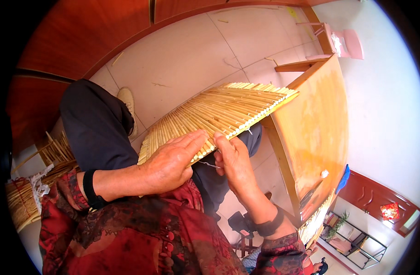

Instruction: The person weaves a bamboo mat by hand using a needle and thread, pulling the thread through the reeds to bind them together.

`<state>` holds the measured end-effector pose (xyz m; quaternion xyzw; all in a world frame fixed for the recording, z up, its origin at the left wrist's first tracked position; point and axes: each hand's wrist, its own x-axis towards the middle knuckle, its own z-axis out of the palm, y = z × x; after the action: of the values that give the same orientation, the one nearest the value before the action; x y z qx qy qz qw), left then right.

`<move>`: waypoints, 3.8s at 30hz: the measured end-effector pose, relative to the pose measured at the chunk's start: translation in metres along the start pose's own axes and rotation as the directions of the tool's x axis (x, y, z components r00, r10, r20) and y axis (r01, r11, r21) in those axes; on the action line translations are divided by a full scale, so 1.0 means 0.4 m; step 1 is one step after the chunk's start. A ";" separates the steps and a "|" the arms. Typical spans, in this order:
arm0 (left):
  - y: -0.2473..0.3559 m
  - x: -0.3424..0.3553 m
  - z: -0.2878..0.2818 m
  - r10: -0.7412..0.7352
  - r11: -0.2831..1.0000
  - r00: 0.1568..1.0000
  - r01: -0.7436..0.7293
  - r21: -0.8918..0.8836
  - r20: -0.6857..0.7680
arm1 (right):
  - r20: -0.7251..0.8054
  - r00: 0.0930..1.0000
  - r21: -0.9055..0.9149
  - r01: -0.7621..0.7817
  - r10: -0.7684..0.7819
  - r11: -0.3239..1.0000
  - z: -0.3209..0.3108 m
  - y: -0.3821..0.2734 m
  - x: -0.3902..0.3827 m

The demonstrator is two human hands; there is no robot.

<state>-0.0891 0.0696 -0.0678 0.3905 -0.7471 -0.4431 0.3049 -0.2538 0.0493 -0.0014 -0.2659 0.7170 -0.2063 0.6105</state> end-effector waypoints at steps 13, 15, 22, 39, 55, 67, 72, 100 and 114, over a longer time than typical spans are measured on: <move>-0.006 0.050 -0.072 -0.143 0.987 0.965 0.157 -0.046 0.222 | 0.155 0.983 0.166 0.071 -0.097 0.984 -0.028 0.003 0.032; -0.001 0.069 -0.121 -0.207 0.977 0.945 0.211 0.014 0.251 | 0.237 0.960 0.125 0.126 -0.153 0.984 -0.051 -0.005 0.027; 0.084 0.102 -0.257 -0.084 0.996 0.983 0.078 0.040 0.164 | 0.292 0.897 0.321 0.235 -0.332 0.917 -0.031 0.033 0.014; 0.056 -0.049 -0.183 -0.066 0.990 0.995 0.056 -0.127 -0.077 | -0.025 0.202 -0.258 0.945 -0.979 0.201 0.027 0.101 0.050; -0.026 0.004 -0.088 -0.259 0.962 0.963 0.264 -0.064 0.074 | 0.165 0.755 0.850 0.217 -0.635 0.479 0.020 0.153 0.085; 0.022 0.036 -0.050 -0.262 0.956 0.955 0.276 -0.098 0.137 | 0.053 0.741 0.786 0.383 -0.669 0.486 -0.044 0.197 0.046; -0.006 0.059 -0.066 -0.103 0.995 0.979 0.103 0.009 0.177 | -0.058 0.542 -0.127 0.829 -0.838 0.545 -0.146 0.141 0.054; 0.177 0.155 -0.476 -0.103 0.908 0.904 -0.085 0.411 0.414 | 0.363 0.504 -0.560 0.790 -0.784 0.248 -0.013 -0.353 -0.008; 0.106 0.070 -0.557 0.141 0.678 0.883 -0.416 0.606 0.448 | 0.443 0.392 -0.489 0.859 -0.807 0.149 0.062 -0.219 0.044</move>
<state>0.0619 -0.0358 0.0671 0.2646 -0.9514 -0.1460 0.0589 -0.2200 -0.0291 0.0353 -0.8174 0.4459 -0.2308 0.2824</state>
